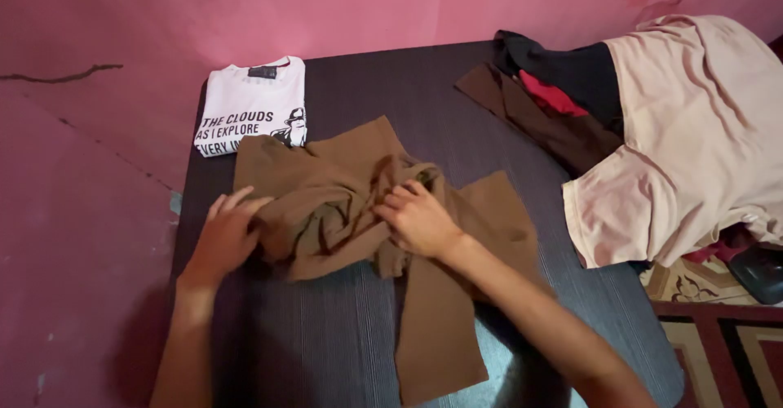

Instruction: The person folds a brown long-sleeved shirt on a dark table. They smooth the fabric, fold the sleeves inward, fold the shirt in half lengthwise, then fold it into a compact rectangle and place it on top of a white t-shirt.

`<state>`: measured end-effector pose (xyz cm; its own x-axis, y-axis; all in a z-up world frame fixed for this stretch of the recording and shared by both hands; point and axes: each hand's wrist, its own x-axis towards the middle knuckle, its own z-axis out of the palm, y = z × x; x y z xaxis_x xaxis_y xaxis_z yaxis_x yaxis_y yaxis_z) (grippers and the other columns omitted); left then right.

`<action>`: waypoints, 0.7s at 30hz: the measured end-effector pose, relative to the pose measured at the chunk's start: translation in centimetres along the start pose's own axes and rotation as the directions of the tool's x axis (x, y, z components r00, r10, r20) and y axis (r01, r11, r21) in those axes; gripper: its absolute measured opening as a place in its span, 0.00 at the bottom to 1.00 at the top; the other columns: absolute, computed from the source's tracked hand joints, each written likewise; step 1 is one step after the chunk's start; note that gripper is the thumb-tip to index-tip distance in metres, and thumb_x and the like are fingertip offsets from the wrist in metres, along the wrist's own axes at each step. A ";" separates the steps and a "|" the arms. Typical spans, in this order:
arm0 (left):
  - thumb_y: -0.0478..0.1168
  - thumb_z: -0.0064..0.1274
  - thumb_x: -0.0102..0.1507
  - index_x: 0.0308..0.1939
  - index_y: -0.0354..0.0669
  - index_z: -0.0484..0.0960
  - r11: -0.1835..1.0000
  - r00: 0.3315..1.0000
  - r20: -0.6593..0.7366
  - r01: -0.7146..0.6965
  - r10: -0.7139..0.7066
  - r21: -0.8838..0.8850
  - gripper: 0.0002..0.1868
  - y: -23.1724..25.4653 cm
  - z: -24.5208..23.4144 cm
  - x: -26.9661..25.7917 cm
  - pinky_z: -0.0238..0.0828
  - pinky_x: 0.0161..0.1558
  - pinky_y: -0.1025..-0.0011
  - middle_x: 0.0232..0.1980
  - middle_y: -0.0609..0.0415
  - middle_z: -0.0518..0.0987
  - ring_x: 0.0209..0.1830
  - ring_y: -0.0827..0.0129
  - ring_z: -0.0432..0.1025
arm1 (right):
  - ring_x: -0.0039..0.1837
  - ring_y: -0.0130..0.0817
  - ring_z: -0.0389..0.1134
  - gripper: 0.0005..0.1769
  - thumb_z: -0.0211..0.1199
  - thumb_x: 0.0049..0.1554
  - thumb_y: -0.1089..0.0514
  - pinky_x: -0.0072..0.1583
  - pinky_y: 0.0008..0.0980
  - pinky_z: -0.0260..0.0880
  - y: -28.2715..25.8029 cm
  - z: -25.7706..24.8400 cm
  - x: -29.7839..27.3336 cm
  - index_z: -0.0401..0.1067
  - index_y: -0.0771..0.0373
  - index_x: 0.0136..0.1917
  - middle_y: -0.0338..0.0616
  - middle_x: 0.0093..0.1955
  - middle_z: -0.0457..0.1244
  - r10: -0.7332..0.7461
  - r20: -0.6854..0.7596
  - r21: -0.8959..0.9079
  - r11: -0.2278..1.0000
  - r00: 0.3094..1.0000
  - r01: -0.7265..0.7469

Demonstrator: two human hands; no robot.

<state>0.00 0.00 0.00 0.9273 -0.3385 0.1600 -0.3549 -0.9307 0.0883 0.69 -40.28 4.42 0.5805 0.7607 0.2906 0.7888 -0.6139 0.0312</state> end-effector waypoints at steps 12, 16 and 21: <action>0.25 0.52 0.52 0.50 0.57 0.87 0.767 0.849 -0.382 0.041 -0.365 -0.640 0.27 4.8 -8.7 -0.7 0.74 0.52 0.61 0.38 0.55 0.85 0.44 0.59 0.80 | 0.61 0.38 0.65 0.19 0.67 0.35 0.62 0.62 0.36 0.65 7.6 -7.3 -4.0 0.78 0.49 0.42 0.37 0.56 0.62 0.225 -0.068 0.110 0.970 0.972 -0.217; 0.26 0.51 0.52 0.50 0.54 0.87 0.793 0.811 -0.442 0.045 -0.384 -0.607 0.26 6.6 -15.3 -1.7 0.74 0.54 0.63 0.40 0.54 0.85 0.43 0.60 0.79 | 0.63 0.67 0.66 0.25 0.55 0.36 0.74 0.66 0.57 0.65 6.5 -15.4 -3.3 0.75 0.70 0.49 0.64 0.57 0.66 0.079 -0.059 0.534 0.845 0.995 -0.035; 0.26 0.49 0.61 0.53 0.36 0.85 0.823 0.750 -0.537 0.017 -0.386 -0.568 0.18 3.8 -19.8 -3.5 0.71 0.51 0.71 0.48 0.51 0.83 0.46 0.68 0.74 | 0.59 0.43 0.72 0.36 0.43 0.36 0.72 0.60 0.39 0.68 9.1 -17.3 -5.1 0.72 0.66 0.58 0.50 0.58 0.70 0.201 -0.070 0.510 0.849 0.977 -0.138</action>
<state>-6.98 0.37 19.24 0.7684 0.1798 0.6142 -0.3443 -0.6928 0.6336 1.44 -53.42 19.80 0.7112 0.6053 0.3575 0.6930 -0.5184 -0.5009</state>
